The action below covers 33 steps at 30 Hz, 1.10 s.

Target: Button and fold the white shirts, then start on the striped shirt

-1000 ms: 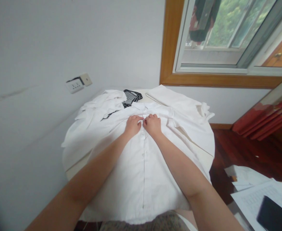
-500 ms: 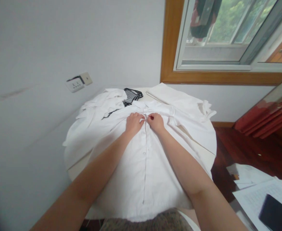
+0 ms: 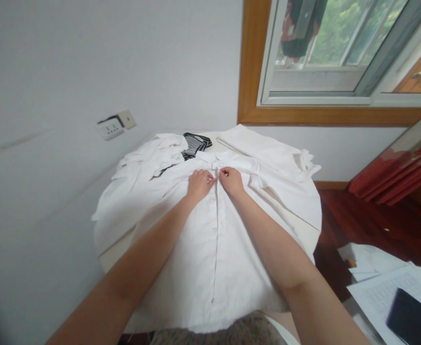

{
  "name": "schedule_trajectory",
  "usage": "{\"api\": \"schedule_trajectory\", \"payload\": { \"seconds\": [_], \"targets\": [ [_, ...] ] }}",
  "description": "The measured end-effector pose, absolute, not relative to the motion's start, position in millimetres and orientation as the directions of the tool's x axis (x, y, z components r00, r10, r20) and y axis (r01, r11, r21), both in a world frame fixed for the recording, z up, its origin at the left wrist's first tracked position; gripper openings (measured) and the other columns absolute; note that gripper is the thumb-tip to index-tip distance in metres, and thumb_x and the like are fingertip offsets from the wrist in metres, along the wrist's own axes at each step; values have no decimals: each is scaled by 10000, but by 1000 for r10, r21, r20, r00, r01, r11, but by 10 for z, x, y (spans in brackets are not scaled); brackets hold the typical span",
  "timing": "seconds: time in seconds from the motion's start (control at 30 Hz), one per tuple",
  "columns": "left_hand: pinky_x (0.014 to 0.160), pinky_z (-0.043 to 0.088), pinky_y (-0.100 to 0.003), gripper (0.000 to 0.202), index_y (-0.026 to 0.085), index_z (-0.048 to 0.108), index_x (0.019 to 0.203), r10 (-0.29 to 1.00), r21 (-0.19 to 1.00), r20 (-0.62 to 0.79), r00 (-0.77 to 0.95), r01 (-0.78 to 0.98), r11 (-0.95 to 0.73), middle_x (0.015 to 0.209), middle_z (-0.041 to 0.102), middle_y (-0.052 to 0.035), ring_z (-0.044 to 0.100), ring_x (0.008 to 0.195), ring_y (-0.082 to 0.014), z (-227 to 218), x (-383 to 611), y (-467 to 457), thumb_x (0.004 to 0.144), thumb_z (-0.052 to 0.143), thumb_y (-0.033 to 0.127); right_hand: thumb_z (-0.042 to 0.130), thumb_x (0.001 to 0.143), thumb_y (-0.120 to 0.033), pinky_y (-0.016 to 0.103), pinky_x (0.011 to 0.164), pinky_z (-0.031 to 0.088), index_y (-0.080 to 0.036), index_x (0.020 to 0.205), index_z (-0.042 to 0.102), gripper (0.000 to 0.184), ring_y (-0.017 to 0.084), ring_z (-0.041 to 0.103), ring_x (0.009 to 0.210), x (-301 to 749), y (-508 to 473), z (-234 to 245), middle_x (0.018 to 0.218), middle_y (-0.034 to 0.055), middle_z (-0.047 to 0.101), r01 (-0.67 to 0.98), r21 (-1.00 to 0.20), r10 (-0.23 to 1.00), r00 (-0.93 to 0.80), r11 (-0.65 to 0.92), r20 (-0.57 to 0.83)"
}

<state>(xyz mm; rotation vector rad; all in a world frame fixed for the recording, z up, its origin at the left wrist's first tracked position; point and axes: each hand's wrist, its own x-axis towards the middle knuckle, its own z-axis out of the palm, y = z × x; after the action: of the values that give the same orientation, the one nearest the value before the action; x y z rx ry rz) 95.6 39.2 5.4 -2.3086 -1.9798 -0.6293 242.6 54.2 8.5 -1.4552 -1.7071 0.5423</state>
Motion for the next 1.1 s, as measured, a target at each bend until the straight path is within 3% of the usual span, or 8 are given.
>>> {"api": "schedule_trajectory", "payload": {
  "seconds": [0.23, 0.67, 1.1],
  "targets": [
    [937, 410, -405, 200, 219, 647, 985, 934, 222, 344, 96, 958, -180, 1059, 650, -100, 538, 1097, -278, 52, 961, 377, 935, 500, 344, 483, 855, -268, 279, 790, 488, -174, 922, 715, 259, 175, 651, 796, 2367, 530, -27, 840, 44, 732, 553, -799, 968, -57, 234, 243],
    [910, 443, -332, 266, 237, 745, 895, 953, 395, 287, 95, 895, -208, 984, 728, -42, 627, 926, -192, -23, 807, 582, 903, 529, 392, 457, 879, -236, 273, 794, 475, -175, 934, 710, 266, 173, 651, 806, 2365, 510, -19, 849, 50, 730, 631, -728, 960, -114, 269, 255],
    [944, 437, -343, 285, 229, 741, 940, 953, 389, 281, 115, 894, -222, 1015, 728, -50, 630, 967, -197, -41, 796, 597, 924, 496, 372, 480, 882, -226, 264, 811, 466, -166, 961, 722, 261, 175, 637, 870, 2354, 461, 3, 912, 61, 722, 665, -658, 931, -181, 353, 317]
  ]
}}
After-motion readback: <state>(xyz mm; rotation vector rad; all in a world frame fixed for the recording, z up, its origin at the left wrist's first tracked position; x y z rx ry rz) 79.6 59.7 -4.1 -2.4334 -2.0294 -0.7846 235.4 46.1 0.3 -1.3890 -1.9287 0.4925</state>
